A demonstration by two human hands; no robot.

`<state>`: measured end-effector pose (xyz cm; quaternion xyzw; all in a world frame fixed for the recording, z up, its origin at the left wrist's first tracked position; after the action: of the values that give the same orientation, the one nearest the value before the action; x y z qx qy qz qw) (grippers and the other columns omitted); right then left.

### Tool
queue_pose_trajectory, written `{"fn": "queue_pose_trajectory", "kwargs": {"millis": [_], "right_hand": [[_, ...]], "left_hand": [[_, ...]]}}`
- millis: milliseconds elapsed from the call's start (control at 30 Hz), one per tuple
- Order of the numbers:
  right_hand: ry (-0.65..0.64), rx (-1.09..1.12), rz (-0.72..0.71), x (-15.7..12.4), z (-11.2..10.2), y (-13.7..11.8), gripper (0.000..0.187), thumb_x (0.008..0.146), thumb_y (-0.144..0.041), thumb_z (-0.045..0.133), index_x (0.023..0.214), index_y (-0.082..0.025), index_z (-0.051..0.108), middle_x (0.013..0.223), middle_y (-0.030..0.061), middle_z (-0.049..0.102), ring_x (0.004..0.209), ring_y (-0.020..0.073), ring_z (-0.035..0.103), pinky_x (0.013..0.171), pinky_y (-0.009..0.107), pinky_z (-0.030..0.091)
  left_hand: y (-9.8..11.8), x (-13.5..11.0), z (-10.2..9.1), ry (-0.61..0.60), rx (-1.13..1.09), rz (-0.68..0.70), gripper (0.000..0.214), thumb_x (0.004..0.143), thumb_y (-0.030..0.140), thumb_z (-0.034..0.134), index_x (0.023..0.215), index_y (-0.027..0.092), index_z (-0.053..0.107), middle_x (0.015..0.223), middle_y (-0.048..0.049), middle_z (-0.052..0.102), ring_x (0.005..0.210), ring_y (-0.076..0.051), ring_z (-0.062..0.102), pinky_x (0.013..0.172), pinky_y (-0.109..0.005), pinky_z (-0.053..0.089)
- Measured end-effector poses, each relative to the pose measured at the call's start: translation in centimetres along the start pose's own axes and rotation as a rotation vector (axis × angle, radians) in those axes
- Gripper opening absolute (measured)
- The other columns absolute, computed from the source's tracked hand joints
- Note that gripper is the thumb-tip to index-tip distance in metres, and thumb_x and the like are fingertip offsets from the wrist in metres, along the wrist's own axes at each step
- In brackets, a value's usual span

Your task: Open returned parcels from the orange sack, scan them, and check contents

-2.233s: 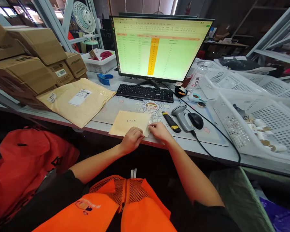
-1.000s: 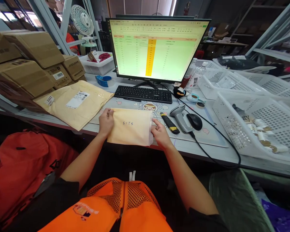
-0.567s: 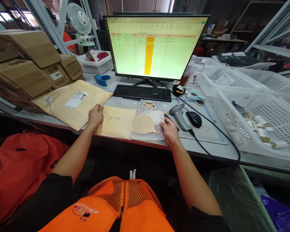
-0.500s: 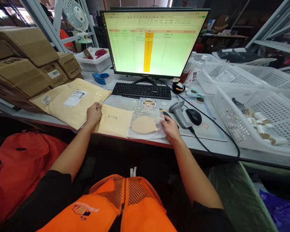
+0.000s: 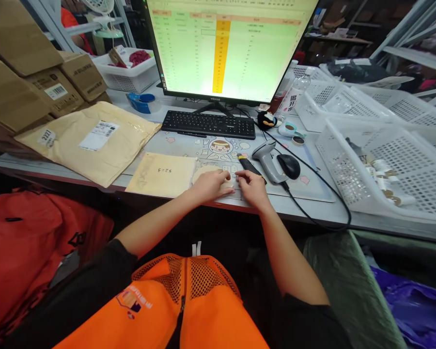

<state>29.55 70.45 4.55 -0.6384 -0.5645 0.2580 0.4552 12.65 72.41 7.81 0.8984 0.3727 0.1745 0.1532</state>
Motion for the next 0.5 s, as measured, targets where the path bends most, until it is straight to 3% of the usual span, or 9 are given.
{"fn": "queue_pose_trajectory", "kwargs": {"millis": [100, 267, 500], "right_hand": [[-0.007, 0.17, 0.081, -0.4, 0.2, 0.9, 0.032, 0.077, -0.041, 0.067, 0.099, -0.019, 0.073, 0.091, 0.0086, 0.076, 0.077, 0.02, 0.067, 0.069, 0.033, 0.055], [0.022, 0.207, 0.095, -1.0, 0.1, 1.5, 0.034, 0.078, -0.041, 0.068, 0.103, -0.018, 0.073, 0.092, 0.01, 0.076, 0.078, 0.0216, 0.068, 0.062, 0.032, 0.054], [0.035, 0.19, 0.0, -1.4, -0.2, 1.5, 0.025, 0.084, -0.033, 0.064, 0.103, -0.019, 0.075, 0.1, 0.0087, 0.077, 0.09, 0.0222, 0.072, 0.084, 0.037, 0.059]], "left_hand": [[0.0, 1.9, 1.4, -0.045, 0.033, -0.054, 0.029, 0.092, 0.042, 0.071, 0.108, 0.018, 0.072, 0.111, -0.0166, 0.074, 0.1, -0.033, 0.071, 0.085, -0.04, 0.053], [-2.0, 2.1, 0.5, -0.068, -0.206, -0.019, 0.018, 0.094, 0.021, 0.058, 0.1, 0.018, 0.075, 0.095, -0.0084, 0.077, 0.09, -0.023, 0.07, 0.084, -0.033, 0.053], [-4.0, 2.0, 0.8, -0.189, -0.653, -0.139, 0.019, 0.092, 0.02, 0.057, 0.098, 0.015, 0.073, 0.076, -0.0025, 0.071, 0.06, -0.011, 0.061, 0.061, -0.024, 0.051]]}}
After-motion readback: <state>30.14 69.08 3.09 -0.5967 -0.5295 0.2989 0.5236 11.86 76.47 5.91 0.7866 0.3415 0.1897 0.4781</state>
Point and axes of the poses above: each hand's wrist, its own x-axis towards the middle knuckle, its own z-axis out of the palm, y = z × x, the point moved 5 cm from there along x, towards the middle knuckle
